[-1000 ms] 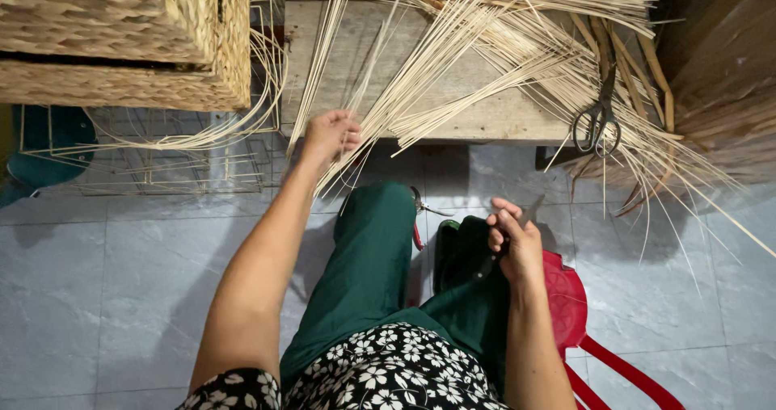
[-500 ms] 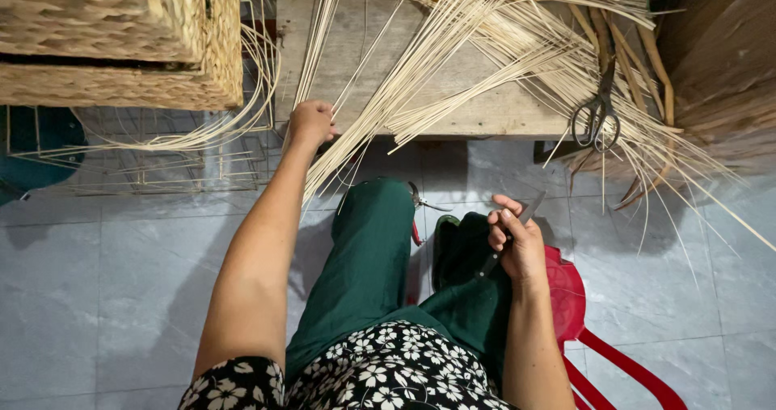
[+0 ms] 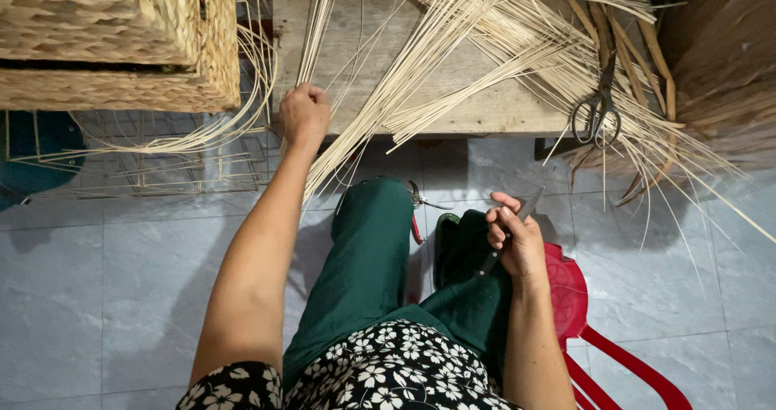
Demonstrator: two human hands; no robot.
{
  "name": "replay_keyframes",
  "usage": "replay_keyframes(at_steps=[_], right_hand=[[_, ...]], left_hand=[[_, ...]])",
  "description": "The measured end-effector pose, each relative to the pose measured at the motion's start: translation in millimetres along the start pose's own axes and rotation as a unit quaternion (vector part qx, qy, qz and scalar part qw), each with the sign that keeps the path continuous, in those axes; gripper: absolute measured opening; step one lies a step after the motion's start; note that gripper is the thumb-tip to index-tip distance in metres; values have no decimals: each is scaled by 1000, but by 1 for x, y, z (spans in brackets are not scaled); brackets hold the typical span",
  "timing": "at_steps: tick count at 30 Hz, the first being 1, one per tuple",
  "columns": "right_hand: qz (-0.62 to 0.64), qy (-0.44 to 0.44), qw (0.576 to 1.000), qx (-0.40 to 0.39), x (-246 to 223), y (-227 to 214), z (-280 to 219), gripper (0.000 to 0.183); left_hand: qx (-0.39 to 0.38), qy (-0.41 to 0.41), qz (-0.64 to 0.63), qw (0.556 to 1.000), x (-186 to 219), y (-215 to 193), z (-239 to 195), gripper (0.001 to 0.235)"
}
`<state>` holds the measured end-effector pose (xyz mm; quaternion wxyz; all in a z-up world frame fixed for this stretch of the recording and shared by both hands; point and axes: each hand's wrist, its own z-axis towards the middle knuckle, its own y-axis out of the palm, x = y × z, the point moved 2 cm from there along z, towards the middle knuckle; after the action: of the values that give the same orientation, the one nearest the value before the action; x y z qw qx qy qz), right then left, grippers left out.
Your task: The person sits on a red plastic chair and repeatedly splits thin bamboo strips using a small knife. They hold each strip with one hand and draw the knife along its length to separate it into finer strands, then place the split pieces back onto a pile on the table.
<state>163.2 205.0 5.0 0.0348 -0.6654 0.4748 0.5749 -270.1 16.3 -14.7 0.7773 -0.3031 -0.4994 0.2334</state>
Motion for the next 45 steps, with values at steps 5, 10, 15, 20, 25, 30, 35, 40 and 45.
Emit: replay_keyframes(at_steps=[5, 10, 15, 20, 25, 30, 35, 40, 45], right_hand=[[-56, 10, 998, 23, -3, 12, -2, 35], [-74, -8, 997, 0, -9, 51, -10, 39], [-95, -129, 986, 51, -28, 85, -3, 41], [-161, -248, 947, 125, -64, 81, -11, 29], [-170, -252, 948, 97, -75, 73, -26, 30], [-153, -213, 961, 81, -67, 64, -31, 38], [-134, -150, 973, 112, -51, 32, -29, 39], [-119, -150, 970, 147, -36, 4, -31, 36], [-92, -135, 968, 191, -30, -17, -32, 32]], left_hand=[[-134, -87, -291, 943, 29, -25, -44, 11], [-374, -145, -437, 805, 75, -57, -149, 14], [-492, -17, -314, 812, 114, -94, -211, 12], [-549, -40, -315, 773, 117, -124, -221, 13], [-553, -62, -303, 773, 108, -134, -222, 13], [-455, -28, -267, 849, 97, -123, -211, 11], [-192, 24, -149, 970, 57, -111, -134, 15], [-108, 7, -35, 994, 25, -88, -67, 11], [-118, 13, 65, 991, 4, -59, -40, 9]])
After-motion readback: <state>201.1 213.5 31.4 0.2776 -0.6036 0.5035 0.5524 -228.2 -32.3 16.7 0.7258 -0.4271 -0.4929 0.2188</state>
